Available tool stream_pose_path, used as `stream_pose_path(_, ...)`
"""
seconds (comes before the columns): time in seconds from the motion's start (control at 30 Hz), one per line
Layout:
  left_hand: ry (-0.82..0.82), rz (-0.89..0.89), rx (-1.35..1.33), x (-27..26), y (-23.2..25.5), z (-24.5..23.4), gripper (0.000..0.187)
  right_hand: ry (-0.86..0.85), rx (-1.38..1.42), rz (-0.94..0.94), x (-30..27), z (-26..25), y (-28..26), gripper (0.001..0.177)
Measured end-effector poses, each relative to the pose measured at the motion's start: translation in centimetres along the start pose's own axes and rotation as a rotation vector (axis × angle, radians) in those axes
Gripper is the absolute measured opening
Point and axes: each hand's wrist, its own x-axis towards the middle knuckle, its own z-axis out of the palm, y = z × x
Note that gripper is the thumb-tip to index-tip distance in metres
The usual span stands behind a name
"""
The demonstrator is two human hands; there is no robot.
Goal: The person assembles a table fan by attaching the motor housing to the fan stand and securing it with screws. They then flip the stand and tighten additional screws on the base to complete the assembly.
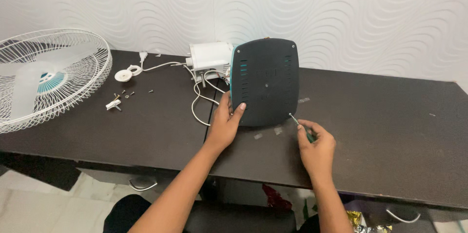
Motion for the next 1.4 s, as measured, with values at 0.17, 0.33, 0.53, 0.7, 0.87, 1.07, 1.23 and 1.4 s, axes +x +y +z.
stream_pose_path(0.17, -0.001, 0.054, -0.026, -0.3, 0.3, -0.2, 0.048, 0.01, 0.003, 0.03, -0.1, -0.1, 0.0, 0.02)
stream_pose_path(0.33, -0.001, 0.036, 0.009, -0.3, 0.6, -0.2, 0.047, 0.003, 0.042, 0.024, -0.2, -0.2, -0.1, 0.021)
stream_pose_path(0.53, 0.002, 0.064, -0.029, -0.5, 0.9, -0.1, 0.048, -0.011, 0.006, 0.022, -0.3, -0.3, 0.1, 0.023)
stream_pose_path(0.7, 0.033, 0.055, 0.057, -0.6, 1.0, -0.2, 0.053, -0.01, -0.09, -0.075, -0.5, -0.3, -0.2, 0.024)
stream_pose_path(0.87, 0.072, 0.087, -0.039, -0.3, 0.8, -0.3, 0.057, -0.043, -0.138, -0.045, -0.6, 0.0, -0.9, 0.019)
stream_pose_path(1.07, 0.059, 0.03, 0.037, 0.3, 0.4, -0.6, 0.057, -0.141, -0.281, -0.11, 0.5, -0.6, -1.2, 0.027)
stream_pose_path(1.23, 0.01, 0.034, 0.056, 0.5, 0.2, -0.9, 0.06, -0.318, -0.463, 0.017, 2.1, -1.4, -2.2, 0.036)
stream_pose_path(1.4, 0.022, 0.082, 0.107, 0.5, 0.3, -0.7, 0.061, -0.369, -0.568, -0.068, 2.9, -1.6, -3.5, 0.033)
